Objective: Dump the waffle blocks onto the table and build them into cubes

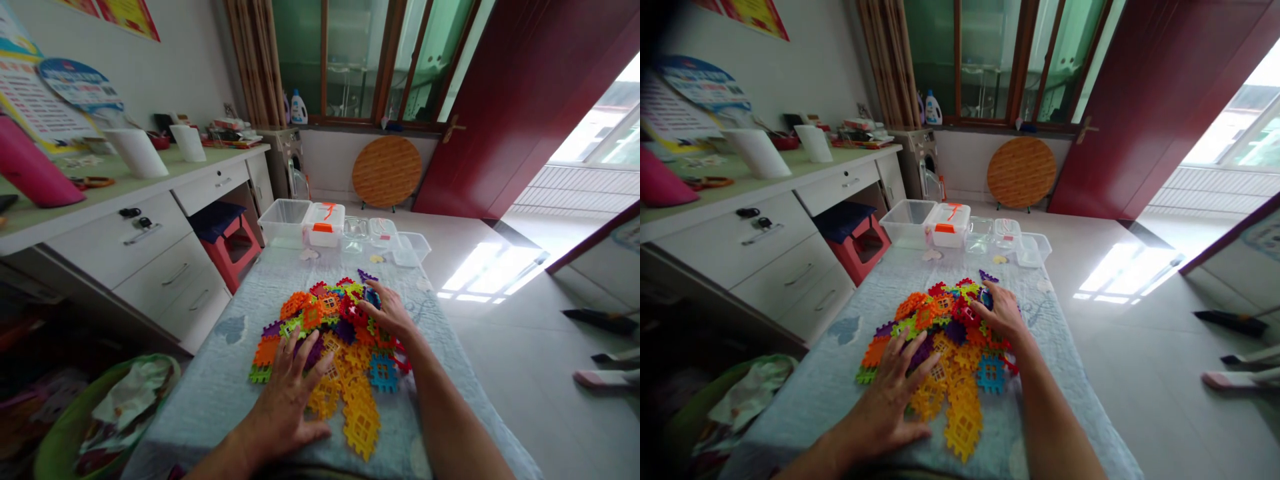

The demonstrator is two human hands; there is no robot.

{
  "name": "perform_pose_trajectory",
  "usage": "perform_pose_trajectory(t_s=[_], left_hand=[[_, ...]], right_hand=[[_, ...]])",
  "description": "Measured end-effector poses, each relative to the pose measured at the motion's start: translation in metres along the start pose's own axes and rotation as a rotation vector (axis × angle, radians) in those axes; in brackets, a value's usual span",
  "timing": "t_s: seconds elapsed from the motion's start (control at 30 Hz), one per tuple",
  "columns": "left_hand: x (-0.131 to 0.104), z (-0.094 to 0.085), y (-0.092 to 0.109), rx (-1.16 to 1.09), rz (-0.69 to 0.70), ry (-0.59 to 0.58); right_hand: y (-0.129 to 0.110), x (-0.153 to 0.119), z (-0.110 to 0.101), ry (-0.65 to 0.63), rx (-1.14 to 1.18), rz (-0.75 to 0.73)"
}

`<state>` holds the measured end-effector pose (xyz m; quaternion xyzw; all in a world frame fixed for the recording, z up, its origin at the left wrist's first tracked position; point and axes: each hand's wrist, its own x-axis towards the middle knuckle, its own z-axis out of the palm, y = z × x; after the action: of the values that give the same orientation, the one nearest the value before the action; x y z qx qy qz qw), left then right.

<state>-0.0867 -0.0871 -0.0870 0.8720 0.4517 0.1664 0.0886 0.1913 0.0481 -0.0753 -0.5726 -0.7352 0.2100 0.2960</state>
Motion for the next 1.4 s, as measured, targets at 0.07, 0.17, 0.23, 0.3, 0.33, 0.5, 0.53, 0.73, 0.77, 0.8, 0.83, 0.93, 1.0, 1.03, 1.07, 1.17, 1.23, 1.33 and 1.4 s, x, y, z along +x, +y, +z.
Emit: perform_pose_trajectory(t_s=[0.07, 0.17, 0.23, 0.3, 0.33, 0.5, 0.53, 0.73, 0.77, 0.8, 0.83, 0.93, 1.0, 1.03, 1.07, 1.17, 1.23, 1.33, 1.4], left_hand=[[0.003, 0.004, -0.005, 0.021, -0.032, 0.048], [0.012, 0.005, -0.011, 0.025, -0.085, 0.123], [0.020, 0.004, -0.014, 0.012, -0.118, 0.141], [0.028, 0.001, -0.015, -0.009, -0.133, 0.138], [0.032, 0.000, -0.015, -0.019, -0.135, 0.136], [0.049, -0.003, -0.014, -0.074, -0.106, 0.155], [0.052, -0.003, -0.013, -0.085, -0.093, 0.162], [0.073, -0.001, -0.011, -0.128, -0.021, 0.270], [0.078, -0.002, -0.011, -0.140, -0.006, 0.284], [0.083, -0.003, -0.010, -0.155, 0.010, 0.295], [0.088, -0.005, -0.010, -0.172, 0.026, 0.300], [0.105, -0.013, -0.007, -0.232, 0.051, 0.328], [0.114, -0.019, -0.006, -0.267, 0.045, 0.368], [0.118, -0.022, -0.006, -0.281, 0.034, 0.391], [0.120, -0.024, -0.007, -0.293, 0.020, 0.412], [0.121, -0.028, -0.013, -0.313, -0.033, 0.445], [0.115, -0.027, -0.019, -0.337, -0.078, 0.448], [0.104, -0.026, -0.026, -0.385, -0.126, 0.428], [0.094, -0.027, -0.031, -0.363, -0.131, 0.421]], right_hand=[[-0.004, -0.001, 0.004, -0.037, -0.057, -0.037], [-0.009, -0.003, 0.007, -0.084, -0.066, -0.094], [-0.011, -0.003, 0.007, -0.122, -0.046, -0.139], [-0.015, -0.004, 0.008, -0.163, -0.032, -0.177], [-0.017, -0.005, 0.009, -0.184, -0.028, -0.191], [-0.030, -0.008, 0.016, -0.262, -0.010, -0.252], [-0.032, -0.008, 0.018, -0.264, -0.001, -0.268], [-0.033, -0.011, 0.024, -0.207, 0.217, -0.311], [-0.033, -0.012, 0.024, -0.189, 0.274, -0.292], [-0.033, -0.012, 0.023, -0.174, 0.339, -0.263], [-0.033, -0.012, 0.021, -0.164, 0.416, -0.232], [-0.032, -0.011, 0.015, -0.133, 0.674, -0.136], [-0.028, -0.009, 0.011, -0.088, 0.819, -0.057], [-0.025, -0.008, 0.009, -0.065, 0.868, -0.013], [-0.022, -0.007, 0.008, -0.042, 0.904, 0.031], [-0.014, -0.004, 0.004, 0.025, 0.906, 0.141], [-0.010, -0.001, 0.003, 0.055, 0.803, 0.180], [-0.008, 0.001, -0.001, 0.040, 0.605, 0.186], [-0.008, 0.002, -0.004, 0.016, 0.546, 0.165]])
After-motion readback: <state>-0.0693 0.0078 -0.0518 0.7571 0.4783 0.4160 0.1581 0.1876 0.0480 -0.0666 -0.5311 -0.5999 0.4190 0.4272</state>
